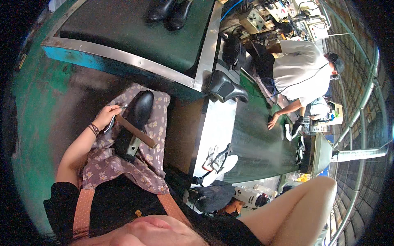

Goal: Using a hammer to secure or shape shoe uppers onto lasts on a conveyor belt.

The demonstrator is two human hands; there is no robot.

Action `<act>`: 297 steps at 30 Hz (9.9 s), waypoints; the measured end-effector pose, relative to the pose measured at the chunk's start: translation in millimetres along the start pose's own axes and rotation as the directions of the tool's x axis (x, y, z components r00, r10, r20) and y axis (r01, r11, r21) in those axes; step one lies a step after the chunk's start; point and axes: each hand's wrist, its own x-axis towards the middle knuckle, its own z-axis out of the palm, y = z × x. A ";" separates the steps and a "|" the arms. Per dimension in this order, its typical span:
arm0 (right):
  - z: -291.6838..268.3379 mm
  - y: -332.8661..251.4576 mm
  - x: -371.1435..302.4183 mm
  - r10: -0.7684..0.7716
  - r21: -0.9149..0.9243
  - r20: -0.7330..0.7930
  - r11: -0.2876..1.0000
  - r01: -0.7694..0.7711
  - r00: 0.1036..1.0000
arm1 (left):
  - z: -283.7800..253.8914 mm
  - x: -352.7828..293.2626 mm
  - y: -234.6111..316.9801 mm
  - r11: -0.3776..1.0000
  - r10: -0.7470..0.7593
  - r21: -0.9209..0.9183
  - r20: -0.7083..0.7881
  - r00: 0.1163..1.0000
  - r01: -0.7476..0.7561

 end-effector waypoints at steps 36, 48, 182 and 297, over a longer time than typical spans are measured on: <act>173.6 102.3 -136.5 0.825 0.551 -0.176 0.535 -0.641 0.537 | 91.4 4.8 73.4 0.919 0.356 0.100 0.209 0.911 -0.382; 219.2 61.5 -175.0 0.962 0.891 -0.197 0.257 -0.375 0.191 | 121.5 -5.7 79.4 0.932 0.342 0.039 0.238 0.909 -0.361; 133.0 16.9 -153.4 0.911 0.960 0.277 -0.245 -0.139 0.305 | 189.1 13.4 126.2 0.935 0.352 -0.167 0.530 0.771 -0.313; 222.6 114.4 -129.4 0.711 0.274 -0.646 0.556 -0.784 0.278 | 103.2 98.5 41.4 0.854 -0.289 -0.244 0.512 0.809 0.459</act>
